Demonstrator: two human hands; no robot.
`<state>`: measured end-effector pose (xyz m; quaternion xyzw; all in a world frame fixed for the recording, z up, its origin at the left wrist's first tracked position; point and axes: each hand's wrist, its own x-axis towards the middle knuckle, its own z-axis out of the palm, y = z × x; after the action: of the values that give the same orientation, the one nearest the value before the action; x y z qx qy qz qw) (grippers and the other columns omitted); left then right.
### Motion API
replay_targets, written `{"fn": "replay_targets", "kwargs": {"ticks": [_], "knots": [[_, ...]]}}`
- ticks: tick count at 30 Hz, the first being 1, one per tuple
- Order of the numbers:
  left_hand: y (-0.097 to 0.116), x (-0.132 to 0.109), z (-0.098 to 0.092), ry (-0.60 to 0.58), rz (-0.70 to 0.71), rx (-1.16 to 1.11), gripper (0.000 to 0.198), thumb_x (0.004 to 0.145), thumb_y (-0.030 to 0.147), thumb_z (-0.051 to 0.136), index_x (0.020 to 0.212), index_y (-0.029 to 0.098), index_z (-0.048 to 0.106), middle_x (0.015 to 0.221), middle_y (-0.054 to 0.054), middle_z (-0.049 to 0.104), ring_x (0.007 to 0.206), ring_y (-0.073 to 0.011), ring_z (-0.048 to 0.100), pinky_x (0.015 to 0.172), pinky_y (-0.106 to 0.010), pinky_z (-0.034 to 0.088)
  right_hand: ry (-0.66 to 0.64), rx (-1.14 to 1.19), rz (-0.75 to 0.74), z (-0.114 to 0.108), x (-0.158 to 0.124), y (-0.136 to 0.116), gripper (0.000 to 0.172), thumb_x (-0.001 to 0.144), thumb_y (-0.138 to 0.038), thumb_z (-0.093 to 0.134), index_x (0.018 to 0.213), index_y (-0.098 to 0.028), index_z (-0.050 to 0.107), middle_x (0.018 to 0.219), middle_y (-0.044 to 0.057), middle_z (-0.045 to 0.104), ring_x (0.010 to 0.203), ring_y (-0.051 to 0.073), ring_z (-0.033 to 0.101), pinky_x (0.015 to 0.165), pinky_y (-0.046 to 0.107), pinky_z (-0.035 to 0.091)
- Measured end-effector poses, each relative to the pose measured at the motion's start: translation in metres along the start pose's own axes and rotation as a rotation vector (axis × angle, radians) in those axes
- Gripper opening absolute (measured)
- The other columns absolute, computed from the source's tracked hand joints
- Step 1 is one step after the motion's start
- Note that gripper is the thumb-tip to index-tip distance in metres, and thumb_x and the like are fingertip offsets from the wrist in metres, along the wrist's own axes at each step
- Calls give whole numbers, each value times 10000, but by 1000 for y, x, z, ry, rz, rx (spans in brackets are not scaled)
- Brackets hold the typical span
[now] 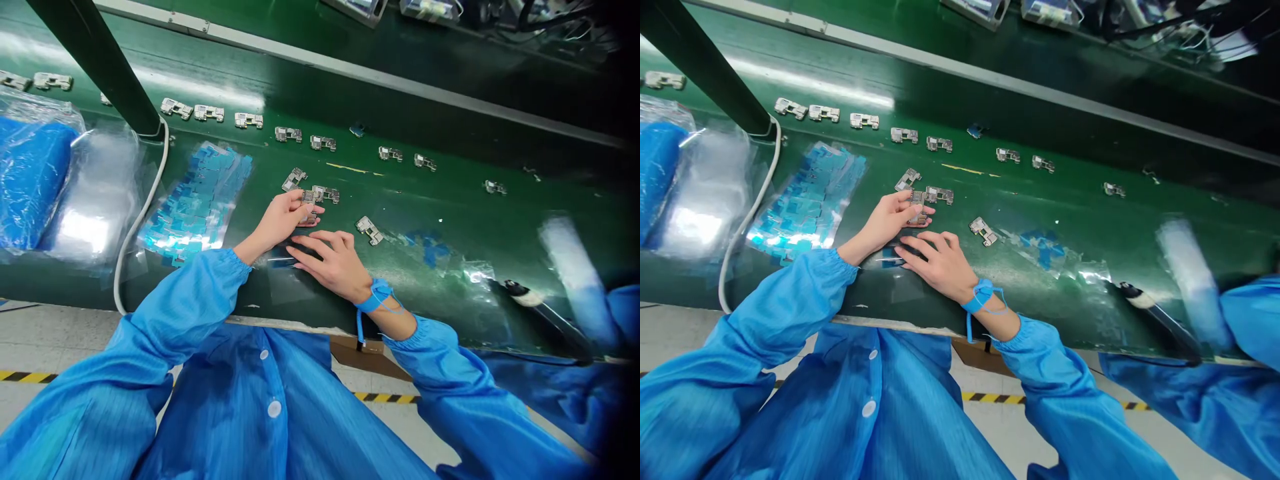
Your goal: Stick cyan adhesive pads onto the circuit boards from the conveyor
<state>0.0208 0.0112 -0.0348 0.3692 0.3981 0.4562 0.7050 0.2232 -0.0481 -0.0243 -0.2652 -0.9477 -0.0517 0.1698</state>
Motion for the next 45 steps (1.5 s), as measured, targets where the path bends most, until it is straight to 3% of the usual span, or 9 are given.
{"fn": "replay_targets", "kwargs": {"ticks": [3,6,9,11,16,19,25,35,45], "knots": [[0,0,-2,-18,5,-49,304,1046,186,733,1334,184,638,1086,-91,884,899,-176,853,963,-364,693,114,47,-145,-27,2,1,266,1127,-195,715,1372,-261,794,1300,32,875,1174,233,676,972,434,486],[2,-1,-2,-35,11,-62,517,1017,203,751,1508,226,588,1086,-82,880,932,-206,868,912,-370,722,249,312,-71,-48,6,6,271,1115,-195,716,1364,-264,800,1003,40,824,929,200,683,814,380,538],[8,-5,-1,-48,48,-41,538,1033,307,754,1542,283,583,1097,-56,865,905,-201,866,807,-325,734,438,588,247,-43,17,18,207,1064,-248,802,1258,-298,857,933,25,788,808,171,697,715,336,561],[13,-9,1,-58,70,-35,402,1046,449,759,1398,284,659,1069,-22,837,857,-181,853,768,-315,742,543,759,526,-27,27,28,128,986,-356,906,1089,-286,874,934,22,816,778,168,718,711,333,594],[17,-13,4,-153,89,48,505,898,626,922,1041,203,686,985,0,768,905,-164,837,815,-292,748,592,1119,856,11,39,45,481,726,-615,1058,871,-247,785,823,-13,786,700,147,715,675,297,637],[14,-11,5,-180,130,114,536,856,621,967,1010,183,699,980,-12,776,926,-154,833,822,-253,733,566,1156,851,13,34,45,500,716,-628,1060,874,-248,777,802,-27,767,682,137,704,682,293,635],[11,-11,5,-83,158,131,537,860,631,962,1024,182,717,955,-3,785,871,-156,857,783,-247,741,536,824,656,0,21,48,225,1033,-486,833,1010,-263,809,941,17,797,820,172,701,774,359,575],[14,-13,7,-81,142,167,569,829,652,977,995,178,710,911,3,773,840,-163,858,747,-246,744,526,499,539,-10,19,57,258,1042,-478,799,915,-256,766,814,7,726,735,187,631,691,378,513],[16,-15,10,-83,120,204,606,813,699,968,971,182,695,909,-14,765,814,-171,839,706,-254,730,425,616,575,-7,16,62,380,1051,-607,759,876,-271,729,818,25,697,731,200,602,701,401,516]]}}
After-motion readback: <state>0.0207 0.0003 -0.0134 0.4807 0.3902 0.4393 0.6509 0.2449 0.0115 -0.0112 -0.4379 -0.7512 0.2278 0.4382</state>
